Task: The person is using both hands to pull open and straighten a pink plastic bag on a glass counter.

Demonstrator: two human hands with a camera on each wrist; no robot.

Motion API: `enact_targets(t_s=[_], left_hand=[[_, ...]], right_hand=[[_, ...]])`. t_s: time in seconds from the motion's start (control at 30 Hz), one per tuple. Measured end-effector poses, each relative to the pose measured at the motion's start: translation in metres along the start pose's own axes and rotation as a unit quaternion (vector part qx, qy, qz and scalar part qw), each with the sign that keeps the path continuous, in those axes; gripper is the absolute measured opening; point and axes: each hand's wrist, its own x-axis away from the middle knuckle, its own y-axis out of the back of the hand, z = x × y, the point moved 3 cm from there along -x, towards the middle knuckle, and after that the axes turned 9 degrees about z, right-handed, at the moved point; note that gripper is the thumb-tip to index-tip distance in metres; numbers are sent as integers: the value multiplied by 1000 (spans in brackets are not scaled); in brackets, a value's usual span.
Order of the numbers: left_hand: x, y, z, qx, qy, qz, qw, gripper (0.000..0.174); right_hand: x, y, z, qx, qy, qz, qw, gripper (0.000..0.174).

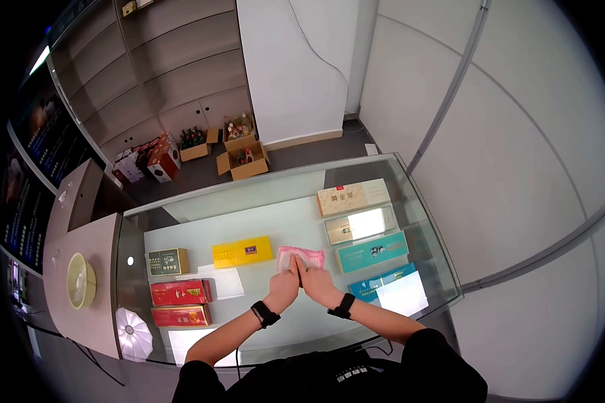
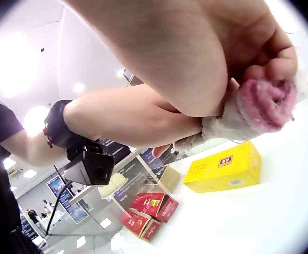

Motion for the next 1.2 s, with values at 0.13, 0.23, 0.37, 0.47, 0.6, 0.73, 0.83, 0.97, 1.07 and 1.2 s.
enact_targets(t_s=[0.13,0.23,0.37,0.47,0.6,0.73,0.83,0.97,1.07,1.2], left_hand=[[-5,2,-3,10,-9,15,1000,59],[-26,-1,5,18,-15,-9,1000,56],[-59,-2,15,8,-9,-5,1000,53],[-76,2,19,19,0,-35,999,52],[-81,4,17,14,14,-35,999,51],[-62,-2,5,9,11,-29,999,51],[-50,-11,-5,18,-13,-40,999,58],[-45,-10,-12,31,-28,-27,999,57],[-56,-4,-8,42,-25,-12,999,55],[-85,-1,4,21,-18,-30,999,54]], right_hand=[[7,-9,-2,10,-1,-1,1000,55],[-8,-8,-6,13,-9,4,1000,58],[-32,2,-21,-1,-20,4,1000,55],[-54,0,-37,-6,-16,-52,998,52],[-58,5,-39,5,-37,-39,999,49],[-33,12,-30,4,-50,-15,999,50],[-13,2,-31,7,-25,-16,1000,55],[-7,-3,-35,23,-7,-31,999,56],[-18,-7,-40,29,-13,-54,998,55],[-59,-1,-54,47,-42,-43,997,51]])
